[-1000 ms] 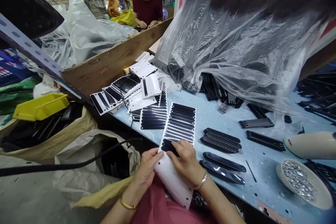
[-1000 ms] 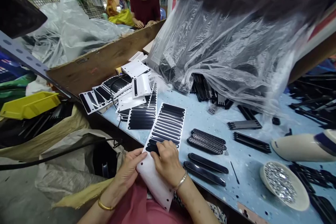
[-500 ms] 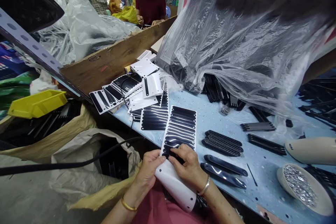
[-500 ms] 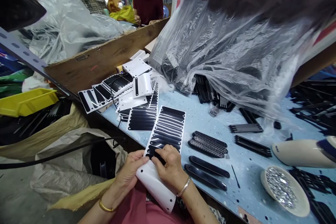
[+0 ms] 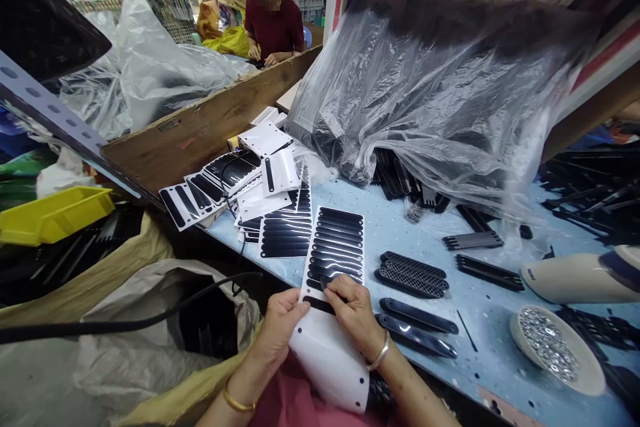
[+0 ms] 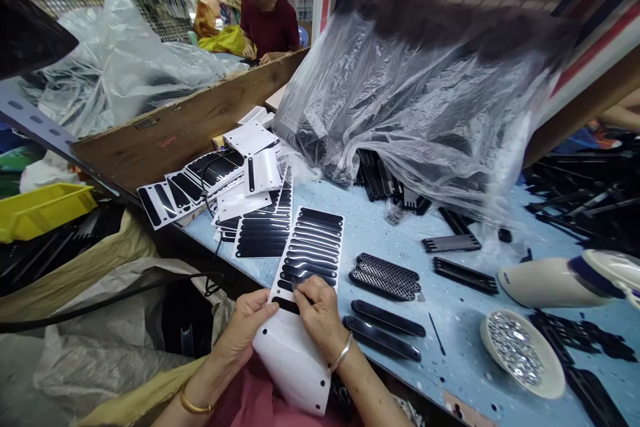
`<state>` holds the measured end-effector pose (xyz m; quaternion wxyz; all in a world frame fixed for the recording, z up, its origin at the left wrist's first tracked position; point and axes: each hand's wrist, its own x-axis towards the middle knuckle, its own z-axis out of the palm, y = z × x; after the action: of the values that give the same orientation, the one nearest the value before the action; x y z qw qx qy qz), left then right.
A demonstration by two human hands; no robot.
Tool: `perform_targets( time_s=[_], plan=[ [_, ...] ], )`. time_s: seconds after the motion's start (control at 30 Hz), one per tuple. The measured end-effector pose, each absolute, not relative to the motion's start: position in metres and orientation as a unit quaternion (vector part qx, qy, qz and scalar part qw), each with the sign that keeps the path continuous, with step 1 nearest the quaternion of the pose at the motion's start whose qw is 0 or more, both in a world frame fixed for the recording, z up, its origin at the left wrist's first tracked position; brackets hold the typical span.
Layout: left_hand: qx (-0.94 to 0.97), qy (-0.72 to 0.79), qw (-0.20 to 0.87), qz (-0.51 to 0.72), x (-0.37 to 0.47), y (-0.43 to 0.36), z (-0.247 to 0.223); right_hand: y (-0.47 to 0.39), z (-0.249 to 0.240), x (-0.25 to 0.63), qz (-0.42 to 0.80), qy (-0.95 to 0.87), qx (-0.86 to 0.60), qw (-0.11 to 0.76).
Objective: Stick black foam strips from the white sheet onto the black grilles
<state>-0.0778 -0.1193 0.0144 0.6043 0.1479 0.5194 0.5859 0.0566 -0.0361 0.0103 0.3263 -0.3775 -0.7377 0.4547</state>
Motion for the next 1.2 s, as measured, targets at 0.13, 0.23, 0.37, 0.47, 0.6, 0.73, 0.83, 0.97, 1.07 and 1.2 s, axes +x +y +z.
perform_targets(
  time_s=[0.13,0.23,0.37,0.47,0.6,0.73,0.83,0.97,1.07,1.2],
  plan=[
    [0.111,0.553,0.587,0.581,-0.077,-0.127,0.006,-0.034,0.020,0.057,0.560,-0.592,-0.421,0.398],
    [0.123,0.591,0.563,0.565,-0.080,-0.126,-0.003,-0.023,0.045,0.068,0.634,-0.479,-0.418,0.440],
    [0.239,0.683,0.471,0.505,-0.091,-0.125,-0.005,0.002,0.083,0.115,0.524,-0.501,-0.434,0.535],
    [0.367,0.761,0.230,0.483,-0.097,-0.128,0.007,0.018,0.094,0.165,0.377,-0.623,-0.469,0.500],
    [0.521,0.681,0.174,0.485,-0.072,-0.110,0.040,0.024,0.082,0.212,0.298,-0.717,-0.479,0.409],
    [0.523,0.598,0.406,0.452,-0.015,-0.055,0.064,0.013,0.063,0.221,0.293,-0.769,-0.426,0.375],
    [0.462,0.541,0.571,0.409,0.020,-0.019,0.065,0.004,0.054,0.217,0.267,-0.804,-0.381,0.372],
    [0.383,0.491,0.683,0.383,0.036,-0.002,0.060,0.005,0.046,0.219,0.247,-0.808,-0.375,0.382],
    [0.374,0.493,0.686,0.382,0.037,-0.004,0.059,0.008,0.042,0.222,0.240,-0.808,-0.376,0.386],
    [0.362,0.497,0.692,0.378,0.035,-0.004,0.058,0.010,0.045,0.227,0.232,-0.820,-0.350,0.387]
  ],
)
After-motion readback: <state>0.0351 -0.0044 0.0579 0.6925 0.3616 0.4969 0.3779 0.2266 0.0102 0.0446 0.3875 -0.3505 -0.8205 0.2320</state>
